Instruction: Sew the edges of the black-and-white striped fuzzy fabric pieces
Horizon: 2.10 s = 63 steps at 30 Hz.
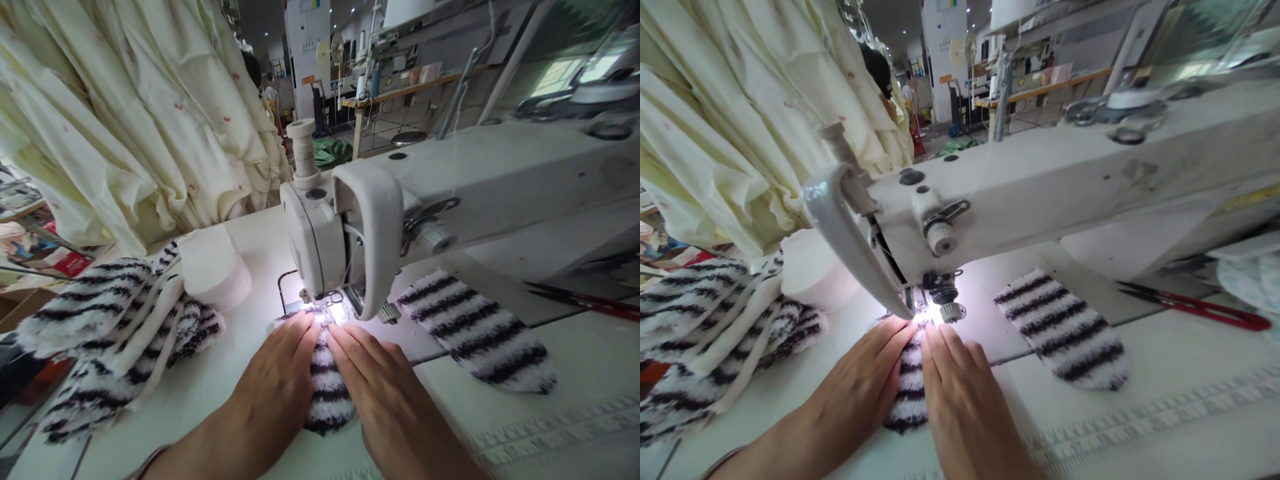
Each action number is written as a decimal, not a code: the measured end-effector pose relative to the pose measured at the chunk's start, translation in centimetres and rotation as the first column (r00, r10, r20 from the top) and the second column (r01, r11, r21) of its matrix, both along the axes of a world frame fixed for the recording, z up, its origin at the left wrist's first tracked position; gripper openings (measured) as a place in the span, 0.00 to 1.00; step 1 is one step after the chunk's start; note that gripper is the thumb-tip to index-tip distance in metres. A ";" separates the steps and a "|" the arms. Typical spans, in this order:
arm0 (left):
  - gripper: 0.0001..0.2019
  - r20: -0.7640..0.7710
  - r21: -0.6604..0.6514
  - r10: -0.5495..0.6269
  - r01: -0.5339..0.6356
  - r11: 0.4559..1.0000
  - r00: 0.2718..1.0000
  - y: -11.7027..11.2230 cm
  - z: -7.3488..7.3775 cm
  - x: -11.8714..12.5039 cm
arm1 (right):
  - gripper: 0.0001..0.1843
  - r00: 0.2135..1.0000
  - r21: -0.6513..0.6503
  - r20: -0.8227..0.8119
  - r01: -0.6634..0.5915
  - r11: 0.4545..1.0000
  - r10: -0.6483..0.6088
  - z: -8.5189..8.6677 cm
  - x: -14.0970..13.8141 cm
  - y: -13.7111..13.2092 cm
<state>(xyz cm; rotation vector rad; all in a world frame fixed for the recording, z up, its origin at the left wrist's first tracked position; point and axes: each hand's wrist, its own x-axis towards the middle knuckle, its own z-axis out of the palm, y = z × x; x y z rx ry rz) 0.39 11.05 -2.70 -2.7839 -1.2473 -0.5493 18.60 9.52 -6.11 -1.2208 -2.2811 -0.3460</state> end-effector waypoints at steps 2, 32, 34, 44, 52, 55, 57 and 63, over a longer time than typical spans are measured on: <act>0.26 0.010 -0.013 -0.009 0.009 1.000 1.000 0.3 -0.2 0.0 | 0.27 0.999 -0.029 -0.042 -0.012 0.999 0.010 0.0 -0.4 0.1; 0.04 0.113 -0.436 0.044 0.010 0.900 0.993 -1.3 2.9 -1.6 | 0.20 0.934 -0.278 -0.182 -0.348 0.895 0.307 3.4 3.2 1.9; 0.04 0.155 -0.381 0.020 0.041 0.924 0.988 -1.3 3.1 -1.6 | 0.22 0.952 -0.193 -0.153 -0.292 0.937 0.266 3.3 3.0 0.2; 0.10 0.132 -0.270 -0.288 0.314 0.910 0.948 -1.3 3.4 -0.6 | 0.23 0.999 -0.016 0.002 -0.039 0.999 0.039 0.2 1.5 -6.5; 0.11 0.141 -0.275 -0.283 0.312 0.909 0.949 0.1 3.0 -1.5 | 0.24 0.997 0.006 -0.072 0.019 1.000 -0.019 0.8 0.3 -4.4; 0.10 0.148 -0.269 -0.279 0.310 0.912 0.949 1.1 2.8 -1.8 | 0.25 0.999 0.029 -0.039 0.018 0.999 -0.016 1.0 0.0 -3.3; 0.10 0.146 -0.280 -0.284 0.315 0.907 0.948 1.8 2.7 -2.0 | 0.25 0.999 0.029 -0.033 0.037 0.999 -0.036 1.0 -0.2 -2.7; 0.09 0.170 -0.211 -0.309 0.341 0.916 0.936 3.5 2.8 -2.2 | 0.26 0.998 0.020 -0.062 0.031 0.999 -0.030 0.9 -0.4 -1.2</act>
